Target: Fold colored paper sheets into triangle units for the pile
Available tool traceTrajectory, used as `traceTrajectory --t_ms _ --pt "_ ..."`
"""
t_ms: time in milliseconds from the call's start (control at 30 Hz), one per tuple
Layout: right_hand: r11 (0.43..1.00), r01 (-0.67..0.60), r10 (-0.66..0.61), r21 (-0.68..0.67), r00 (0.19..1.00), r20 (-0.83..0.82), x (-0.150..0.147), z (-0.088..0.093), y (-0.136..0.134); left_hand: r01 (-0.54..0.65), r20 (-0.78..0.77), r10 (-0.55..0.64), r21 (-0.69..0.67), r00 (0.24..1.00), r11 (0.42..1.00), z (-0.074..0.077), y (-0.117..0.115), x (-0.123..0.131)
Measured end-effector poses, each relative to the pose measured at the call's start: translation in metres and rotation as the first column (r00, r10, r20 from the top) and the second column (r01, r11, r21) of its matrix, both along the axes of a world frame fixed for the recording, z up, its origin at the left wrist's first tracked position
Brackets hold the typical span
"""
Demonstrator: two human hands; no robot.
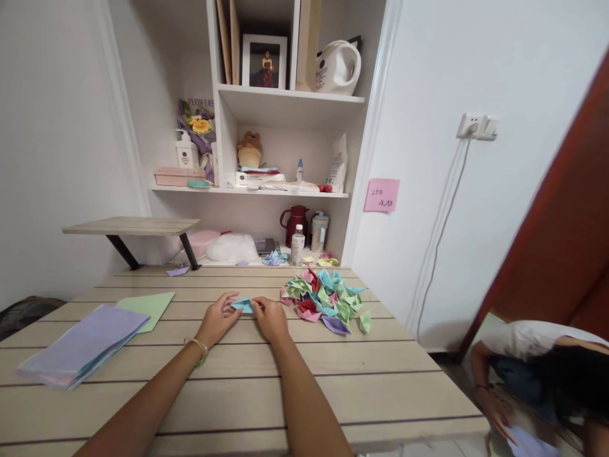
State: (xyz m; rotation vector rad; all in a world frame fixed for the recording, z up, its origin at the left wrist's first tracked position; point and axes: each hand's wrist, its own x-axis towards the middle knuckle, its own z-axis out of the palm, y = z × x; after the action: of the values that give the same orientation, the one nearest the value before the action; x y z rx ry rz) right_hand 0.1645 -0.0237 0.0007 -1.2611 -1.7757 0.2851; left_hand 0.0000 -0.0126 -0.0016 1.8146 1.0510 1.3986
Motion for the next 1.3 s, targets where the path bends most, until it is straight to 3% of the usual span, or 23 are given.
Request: traceTrajectory --t_ms 167,267,467,633,767,1000,1300 --pt "0.998 -0.06 0.061 0.014 0.995 -0.073 -0.002 -0.006 0.004 -0.053 -0.026 0.056 0.087 0.998 0.995 0.003 0.001 -0.002" --pt "0.986 -0.168 0.162 -0.007 0.959 -0.233 -0.004 -0.011 0.01 -0.047 -0.032 0.051 0.113 0.998 0.992 0.005 0.001 -0.003" --pt "0.935 -0.351 0.233 -0.055 0.722 -0.652 -0.008 -0.011 0.015 0.089 0.229 -0.054 -0.143 0.972 0.986 0.005 0.002 -0.001" --pt "0.876 -0.479 0.248 -0.053 0.541 -0.804 -0.007 -0.002 0.008 0.17 0.416 -0.034 -0.293 0.909 0.941 0.004 0.005 -0.001" --pt "0.861 -0.503 0.235 -0.08 0.531 -0.814 -0.006 0.001 0.006 0.191 0.462 -0.021 -0.325 0.887 0.926 0.004 0.004 0.0" --pt "0.901 -0.423 0.206 -0.096 0.611 -0.764 -0.006 -0.003 0.01 0.097 0.373 0.026 -0.308 0.927 0.946 0.009 0.002 -0.001" --pt "0.897 -0.434 0.189 -0.086 0.553 -0.811 -0.007 -0.006 0.011 0.13 0.395 -0.026 -0.238 0.919 0.962 0.005 0.004 0.0"
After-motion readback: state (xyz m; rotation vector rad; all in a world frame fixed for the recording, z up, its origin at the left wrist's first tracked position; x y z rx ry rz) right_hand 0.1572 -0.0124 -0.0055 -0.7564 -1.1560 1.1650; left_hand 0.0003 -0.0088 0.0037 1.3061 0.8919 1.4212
